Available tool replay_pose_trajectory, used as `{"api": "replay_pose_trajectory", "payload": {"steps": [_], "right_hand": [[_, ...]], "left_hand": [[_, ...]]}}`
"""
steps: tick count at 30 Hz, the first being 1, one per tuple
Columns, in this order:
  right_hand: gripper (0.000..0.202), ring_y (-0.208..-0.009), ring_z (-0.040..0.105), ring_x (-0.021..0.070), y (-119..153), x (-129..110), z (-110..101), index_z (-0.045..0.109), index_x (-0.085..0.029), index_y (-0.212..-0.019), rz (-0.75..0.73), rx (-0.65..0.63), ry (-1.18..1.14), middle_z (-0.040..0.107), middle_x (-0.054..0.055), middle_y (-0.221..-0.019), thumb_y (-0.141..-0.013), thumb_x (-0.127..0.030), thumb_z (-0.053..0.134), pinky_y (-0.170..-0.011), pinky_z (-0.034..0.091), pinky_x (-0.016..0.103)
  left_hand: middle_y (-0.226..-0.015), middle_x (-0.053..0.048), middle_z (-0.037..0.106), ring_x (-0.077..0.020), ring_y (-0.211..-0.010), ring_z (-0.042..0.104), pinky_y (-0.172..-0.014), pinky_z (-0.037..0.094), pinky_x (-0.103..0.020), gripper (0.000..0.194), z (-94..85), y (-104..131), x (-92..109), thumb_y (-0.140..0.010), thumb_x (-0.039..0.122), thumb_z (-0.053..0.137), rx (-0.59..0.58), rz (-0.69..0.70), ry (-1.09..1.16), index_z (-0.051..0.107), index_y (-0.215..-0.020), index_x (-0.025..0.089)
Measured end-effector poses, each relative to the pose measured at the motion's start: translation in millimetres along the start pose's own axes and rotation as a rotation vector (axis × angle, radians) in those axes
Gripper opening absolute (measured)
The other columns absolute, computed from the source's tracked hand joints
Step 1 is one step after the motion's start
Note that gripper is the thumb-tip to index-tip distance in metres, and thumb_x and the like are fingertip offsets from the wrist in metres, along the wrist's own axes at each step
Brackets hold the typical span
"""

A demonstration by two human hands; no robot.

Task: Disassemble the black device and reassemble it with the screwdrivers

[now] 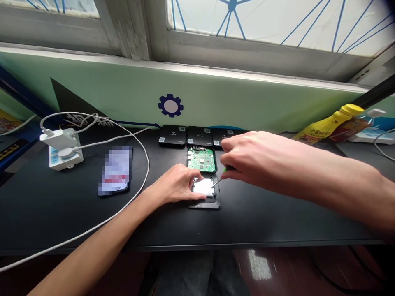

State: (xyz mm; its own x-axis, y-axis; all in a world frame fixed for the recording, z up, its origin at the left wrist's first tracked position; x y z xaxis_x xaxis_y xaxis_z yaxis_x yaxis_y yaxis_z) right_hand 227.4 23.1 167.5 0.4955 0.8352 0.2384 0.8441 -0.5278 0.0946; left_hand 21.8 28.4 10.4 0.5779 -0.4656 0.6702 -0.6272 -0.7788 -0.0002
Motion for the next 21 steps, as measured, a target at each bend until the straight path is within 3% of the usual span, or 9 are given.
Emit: {"api": "replay_pose_trajectory", "payload": {"steps": [4, 10, 12, 14, 16, 21], "right_hand": [[0.011, -0.066, 0.050, 0.0152, 3.8, 5.6, -5.2, 0.073, -0.022, -0.093, -0.008, -0.045, -0.077, 0.067, 0.005, -0.104, -0.097, -0.012, 0.071, -0.061, 0.026, 0.034], [0.030, -0.055, 0.037, 0.0144, 0.1, -0.5, -2.2, 0.068, -0.021, -0.077, 0.042, -0.024, 0.073, 0.065, 0.004, -0.085, -0.105, -0.031, 0.070, -0.060, 0.015, 0.037], [0.025, -0.055, 0.039, 0.0147, -0.2, -1.9, -1.3, 0.070, -0.021, -0.081, 0.045, -0.027, 0.072, 0.067, 0.004, -0.085, -0.104, -0.030, 0.071, -0.061, 0.017, 0.037], [0.008, -0.059, 0.044, 0.0154, 1.2, -1.6, -3.1, 0.074, -0.021, -0.094, 0.019, -0.031, 0.039, 0.069, 0.004, -0.091, -0.101, -0.020, 0.071, -0.061, 0.020, 0.037], [0.013, -0.064, 0.049, 0.0166, 3.2, -0.8, -6.6, 0.073, -0.022, -0.103, -0.026, -0.031, -0.012, 0.070, 0.003, -0.095, -0.100, -0.011, 0.068, -0.063, 0.023, 0.036], [0.021, -0.072, 0.054, 0.0197, 4.5, -2.7, -6.3, 0.063, -0.022, -0.083, -0.046, 0.008, -0.022, 0.066, 0.002, -0.081, -0.100, -0.010, 0.068, -0.064, 0.019, 0.037]], "left_hand": [[-0.071, 0.001, 0.074, -0.0174, -0.065, 0.067, -0.062, 0.044, -0.028, 0.047, 0.2, -0.5, -0.5, -0.081, 0.049, 0.098, -0.011, -0.028, 0.018, 0.085, -0.115, 0.019], [-0.067, 0.003, 0.070, -0.0159, -0.061, 0.065, -0.060, 0.043, -0.028, 0.045, -0.5, -0.7, 0.7, -0.082, 0.048, 0.097, -0.015, -0.015, 0.046, 0.085, -0.115, 0.018], [-0.068, 0.003, 0.070, -0.0156, -0.061, 0.065, -0.060, 0.043, -0.028, 0.044, -1.1, -0.7, 2.0, -0.083, 0.047, 0.097, -0.012, -0.017, 0.047, 0.086, -0.114, 0.019], [-0.068, 0.003, 0.070, -0.0157, -0.062, 0.065, -0.061, 0.043, -0.028, 0.043, -1.6, -0.8, 3.1, -0.083, 0.047, 0.096, -0.007, -0.022, 0.039, 0.086, -0.113, 0.019], [-0.067, 0.003, 0.070, -0.0159, -0.062, 0.065, -0.061, 0.043, -0.028, 0.042, -1.9, -0.8, 4.0, -0.083, 0.048, 0.096, -0.005, -0.022, 0.032, 0.086, -0.112, 0.019], [-0.068, 0.002, 0.072, -0.0160, -0.062, 0.065, -0.061, 0.043, -0.028, 0.041, -1.9, -0.4, 3.8, -0.083, 0.047, 0.096, -0.005, -0.005, 0.040, 0.085, -0.110, 0.019]]}}
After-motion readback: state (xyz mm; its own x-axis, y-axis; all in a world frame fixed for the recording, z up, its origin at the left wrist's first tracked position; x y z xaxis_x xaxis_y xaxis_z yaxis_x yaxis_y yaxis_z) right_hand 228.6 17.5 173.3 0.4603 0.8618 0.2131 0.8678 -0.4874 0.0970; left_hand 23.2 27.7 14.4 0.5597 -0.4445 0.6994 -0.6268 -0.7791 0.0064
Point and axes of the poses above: each hand's wrist, its own y-axis away from the middle knuckle, its own z-axis out of the palm, x = y × z, the point moved 3 cm from there along -y, towards the middle knuckle
